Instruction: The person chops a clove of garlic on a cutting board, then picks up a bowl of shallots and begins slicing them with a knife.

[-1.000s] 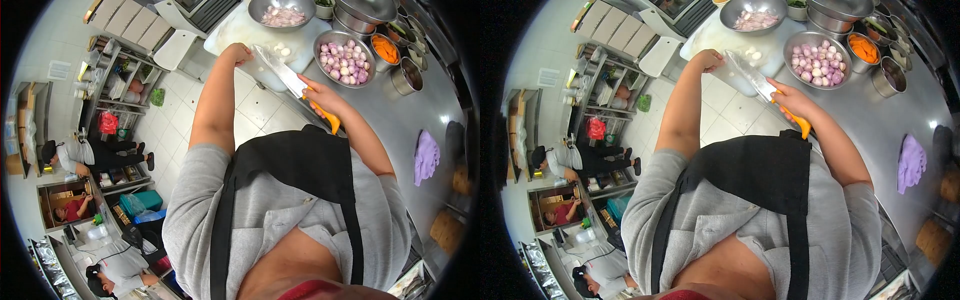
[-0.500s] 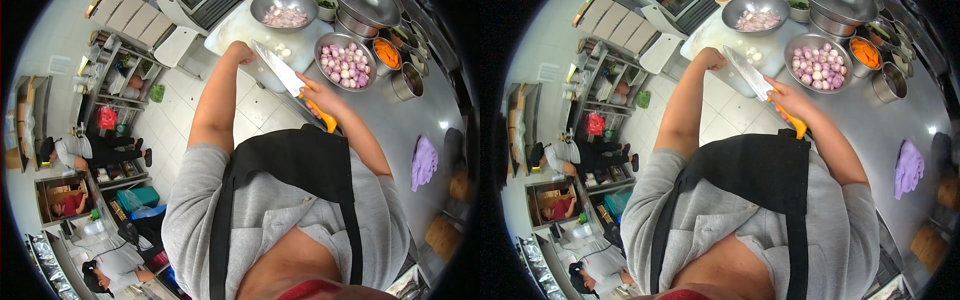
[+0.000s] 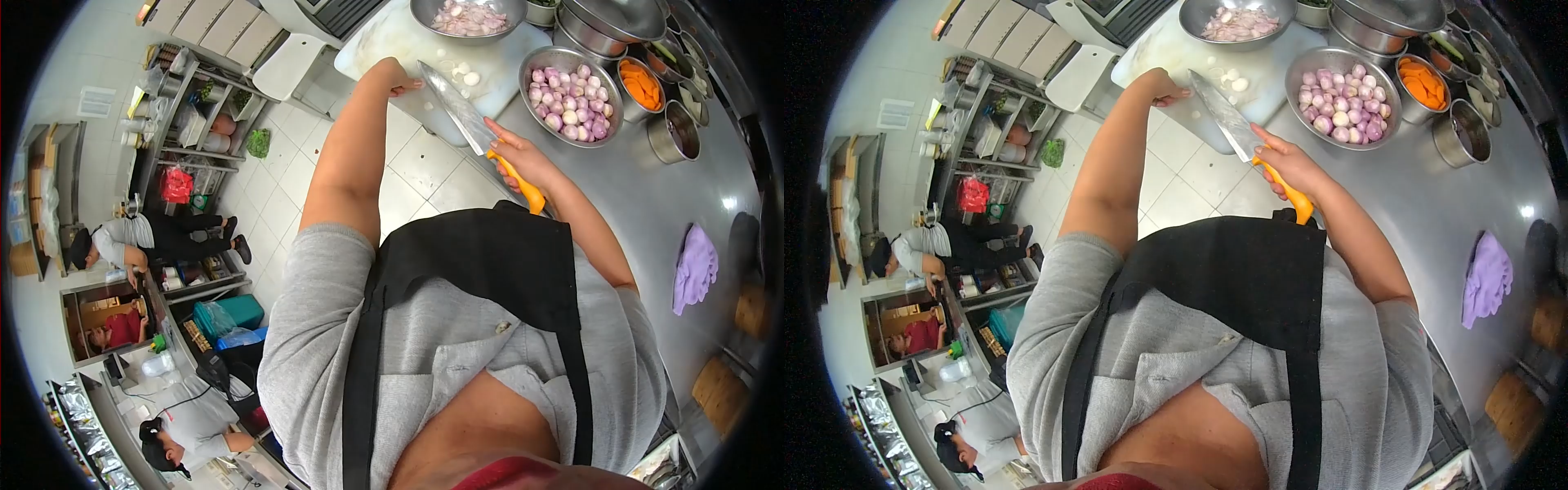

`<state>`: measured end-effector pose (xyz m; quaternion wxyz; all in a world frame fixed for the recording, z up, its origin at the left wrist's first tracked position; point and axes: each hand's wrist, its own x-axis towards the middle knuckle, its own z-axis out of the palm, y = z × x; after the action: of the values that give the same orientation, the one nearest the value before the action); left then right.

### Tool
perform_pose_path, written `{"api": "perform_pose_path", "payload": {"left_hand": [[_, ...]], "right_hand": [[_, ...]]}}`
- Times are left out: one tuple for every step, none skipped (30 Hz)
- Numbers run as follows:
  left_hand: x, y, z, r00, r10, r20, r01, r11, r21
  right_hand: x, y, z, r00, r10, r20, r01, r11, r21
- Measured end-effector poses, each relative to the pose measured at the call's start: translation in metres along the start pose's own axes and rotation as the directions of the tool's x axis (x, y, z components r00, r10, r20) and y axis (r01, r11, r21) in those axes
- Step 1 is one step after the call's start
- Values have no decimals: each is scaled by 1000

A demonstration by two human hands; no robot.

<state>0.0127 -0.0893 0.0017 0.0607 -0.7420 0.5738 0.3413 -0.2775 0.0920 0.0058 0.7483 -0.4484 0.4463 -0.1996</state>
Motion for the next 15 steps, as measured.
{"api": "perform_pose_path", "payload": {"left_hand": [[-3, 0, -1, 1000, -10, -28, 9, 999, -39], [-3, 1, -2, 1000, -10, -27, 9, 999, -35], [-3, 1, -2, 1000, -23, -5, 23, 999, -38], [-2, 1, -2, 999, -35, 18, 36, 999, -41], [2, -1, -1, 999, -34, 22, 35, 999, -38], [5, -3, 0, 1000, -5, 12, 6, 999, -50], [9, -5, 1, 1000, 23, 1, -23, 998, -64], [12, -6, 1, 1000, 23, 5, -23, 998, -65], [13, -6, 1, 999, 31, 12, -31, 997, -64], [13, -6, 1, 999, 40, 16, -39, 997, -62], [12, -7, 2, 999, 41, 19, -39, 997, -63], [10, -7, 3, 999, 47, -6, -47, 994, -95], [9, -7, 4, 998, 52, -33, -56, 990, -127], [10, -9, 6, 998, 52, -33, -56, 990, -126], [9, -10, 8, 995, 75, -62, -81, 992, -100]], "right_hand": [[0, 0, 0, 1000, 2, 0, -2, 1000, 3], [1, 0, 0, 1000, 1, -1, -1, 1000, 6], [2, 0, -1, 1000, 5, -3, -5, 1000, -17], [3, 0, -1, 1000, 9, -6, -9, 999, -40], [4, -1, -1, 1000, 11, -8, -12, 999, -35], [6, -2, -2, 1000, 14, -14, -15, 996, -86], [8, -5, -2, 1000, 16, -19, -19, 990, -138], [10, -8, -1, 1000, 20, -20, -23, 990, -137], [13, -12, 3, 999, 15, -28, -19, 988, -154], [15, -15, 6, 999, 9, -36, -15, 985, -170], [15, -16, 8, 999, 11, -37, -17, 985, -170], [16, -18, 10, 999, 5, -33, -10, 985, -170], [15, -19, 10, 1000, -2, -28, -3, 985, -171], [13, -17, 9, 1000, -2, -28, -3, 985, -170], [10, -15, 7, 1000, 12, -17, -15, 983, -182]]}}
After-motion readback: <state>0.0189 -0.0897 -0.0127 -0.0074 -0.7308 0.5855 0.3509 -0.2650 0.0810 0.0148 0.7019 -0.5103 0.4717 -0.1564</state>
